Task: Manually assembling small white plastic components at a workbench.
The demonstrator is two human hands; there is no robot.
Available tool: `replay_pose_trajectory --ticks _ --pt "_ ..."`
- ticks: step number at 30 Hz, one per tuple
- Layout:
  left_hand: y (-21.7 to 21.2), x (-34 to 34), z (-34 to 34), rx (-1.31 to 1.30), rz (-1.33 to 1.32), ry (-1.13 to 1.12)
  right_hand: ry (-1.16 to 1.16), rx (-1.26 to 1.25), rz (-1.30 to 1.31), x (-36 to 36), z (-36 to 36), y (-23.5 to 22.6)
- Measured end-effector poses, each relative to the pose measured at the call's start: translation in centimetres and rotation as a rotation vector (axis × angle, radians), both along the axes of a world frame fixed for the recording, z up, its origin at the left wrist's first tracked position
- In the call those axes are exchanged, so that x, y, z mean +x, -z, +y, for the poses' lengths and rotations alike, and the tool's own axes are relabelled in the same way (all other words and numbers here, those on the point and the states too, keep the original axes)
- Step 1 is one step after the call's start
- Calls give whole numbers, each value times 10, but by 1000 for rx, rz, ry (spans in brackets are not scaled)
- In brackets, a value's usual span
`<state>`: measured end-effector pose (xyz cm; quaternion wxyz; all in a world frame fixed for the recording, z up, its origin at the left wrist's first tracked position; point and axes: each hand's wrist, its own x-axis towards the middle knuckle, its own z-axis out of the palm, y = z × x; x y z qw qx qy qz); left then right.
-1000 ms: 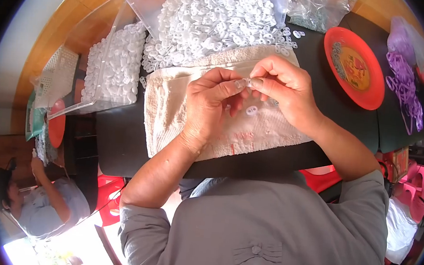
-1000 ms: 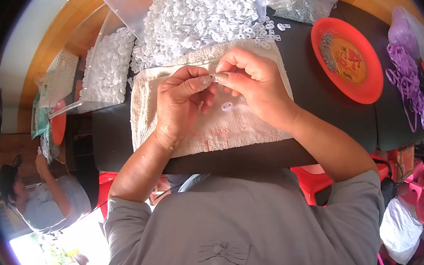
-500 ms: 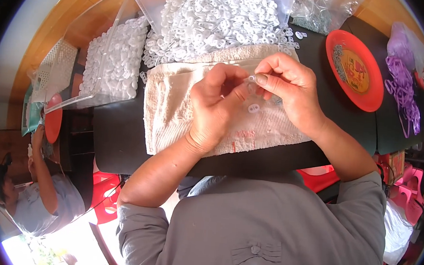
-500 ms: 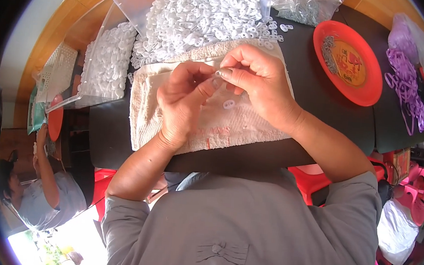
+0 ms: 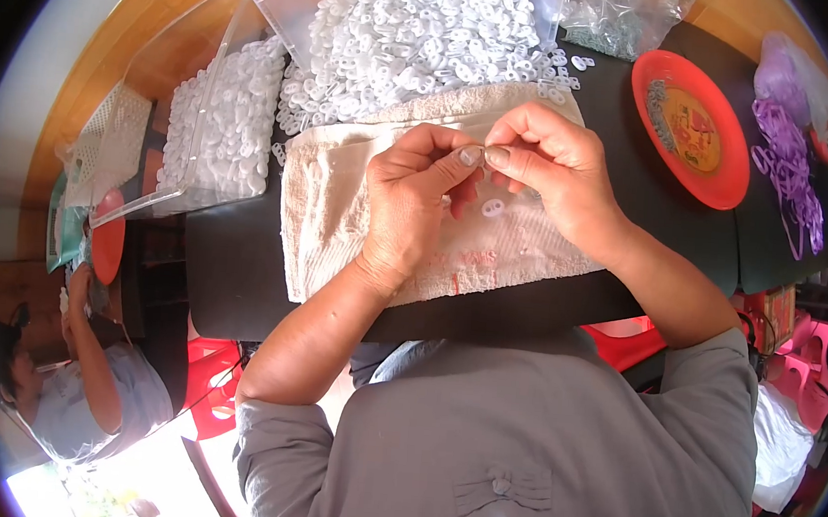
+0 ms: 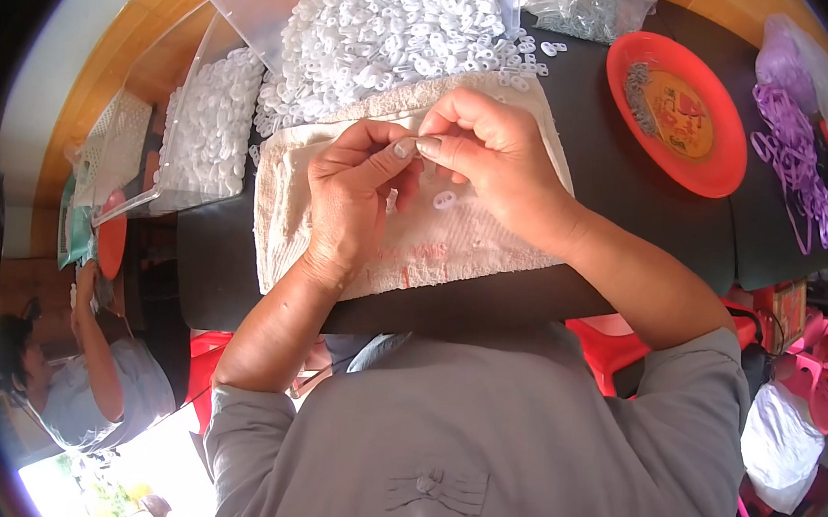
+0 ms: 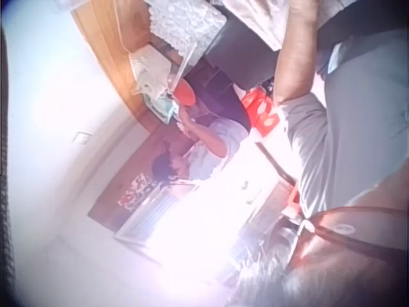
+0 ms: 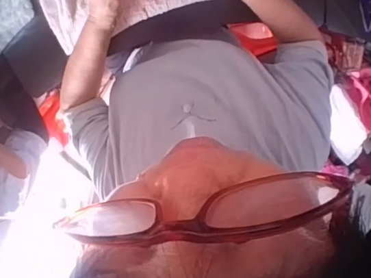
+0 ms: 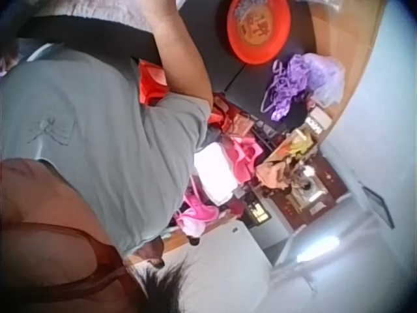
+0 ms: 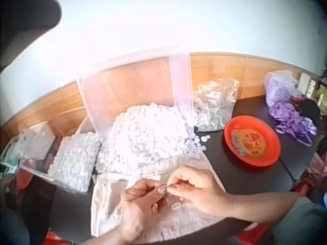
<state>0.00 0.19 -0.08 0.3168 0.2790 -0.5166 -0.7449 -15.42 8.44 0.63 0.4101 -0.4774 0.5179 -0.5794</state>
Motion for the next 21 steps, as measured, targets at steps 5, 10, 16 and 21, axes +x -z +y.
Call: replay_pose_trajectory --ticks 5,10,16,21 --pt "-2 0 -1 82 16 49 10 -17 83 -2 -3 3" --pt "-1 2 -7 174 68 -14 64 -74 253 -2 -4 4" --pt "2 2 -7 154 80 -33 61 -133 401 0 -5 5" --pt "-3 2 -3 132 44 -58 67 -129 423 1 -5 4"
